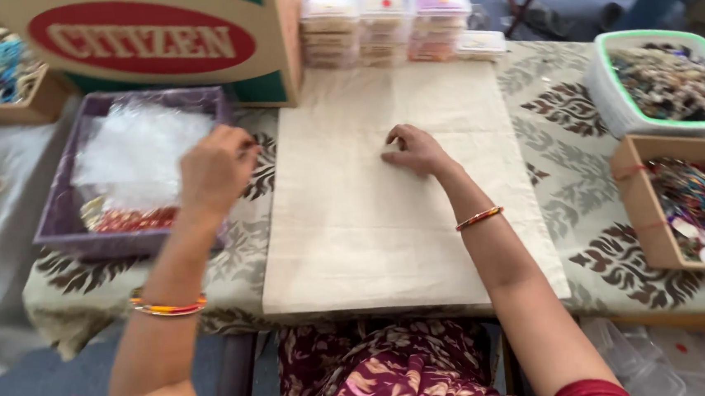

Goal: The person wraps a silver bracelet in a gold-patterned cloth, places it into a small plastic container, and closes the lid. Then the person picks up a beaded bracelet, wraps it in a red-patterned cloth, places it into another small plastic container, and closes the lid. The containers are set aside on the table.

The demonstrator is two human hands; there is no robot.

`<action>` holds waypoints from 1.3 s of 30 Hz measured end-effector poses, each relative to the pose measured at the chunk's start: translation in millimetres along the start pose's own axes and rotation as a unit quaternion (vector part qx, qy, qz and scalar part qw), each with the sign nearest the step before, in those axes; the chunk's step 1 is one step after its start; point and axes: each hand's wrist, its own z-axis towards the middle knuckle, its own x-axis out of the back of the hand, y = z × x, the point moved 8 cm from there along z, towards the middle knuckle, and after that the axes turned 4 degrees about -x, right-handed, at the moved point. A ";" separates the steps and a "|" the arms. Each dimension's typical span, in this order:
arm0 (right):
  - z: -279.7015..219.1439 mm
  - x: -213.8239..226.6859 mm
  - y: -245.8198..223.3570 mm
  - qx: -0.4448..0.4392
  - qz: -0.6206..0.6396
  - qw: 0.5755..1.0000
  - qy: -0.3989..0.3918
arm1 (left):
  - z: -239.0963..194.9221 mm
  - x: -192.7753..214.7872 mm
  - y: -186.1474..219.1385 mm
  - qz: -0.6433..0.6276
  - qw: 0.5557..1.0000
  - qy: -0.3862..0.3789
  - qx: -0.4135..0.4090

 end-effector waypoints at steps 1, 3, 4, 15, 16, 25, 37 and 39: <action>2.3 -4.0 4.8 0.028 0.076 0.995 -0.055 | 6.9 -17.4 21.4 -0.042 0.999 -0.013 -0.020; 13.2 0.8 39.0 0.051 0.152 0.982 -0.102 | 18.8 -51.9 57.6 -0.088 0.995 -0.026 -0.047; 22.5 16.2 66.7 0.067 0.206 0.975 -0.058 | 24.0 -74.3 73.9 -0.106 0.991 -0.058 -0.062; -21.6 275.0 374.2 -0.156 -0.235 0.909 0.307 | 43.0 -245.9 128.2 -0.115 0.974 -0.171 -0.097; -28.2 279.5 401.9 -0.178 -0.266 0.894 0.313 | 41.4 -248.1 126.2 -0.113 0.975 -0.175 -0.083; -34.1 298.4 459.9 -0.291 -0.292 0.862 0.294 | 43.6 -252.4 123.2 -0.108 0.971 -0.204 -0.061; 7.5 453.6 345.4 0.065 -0.165 0.872 0.457 | 40.1 -250.8 123.1 -0.116 0.977 -0.168 -0.069; 6.4 478.3 384.3 0.067 -0.138 0.880 0.450 | 42.5 -245.4 125.9 -0.115 0.978 -0.161 -0.068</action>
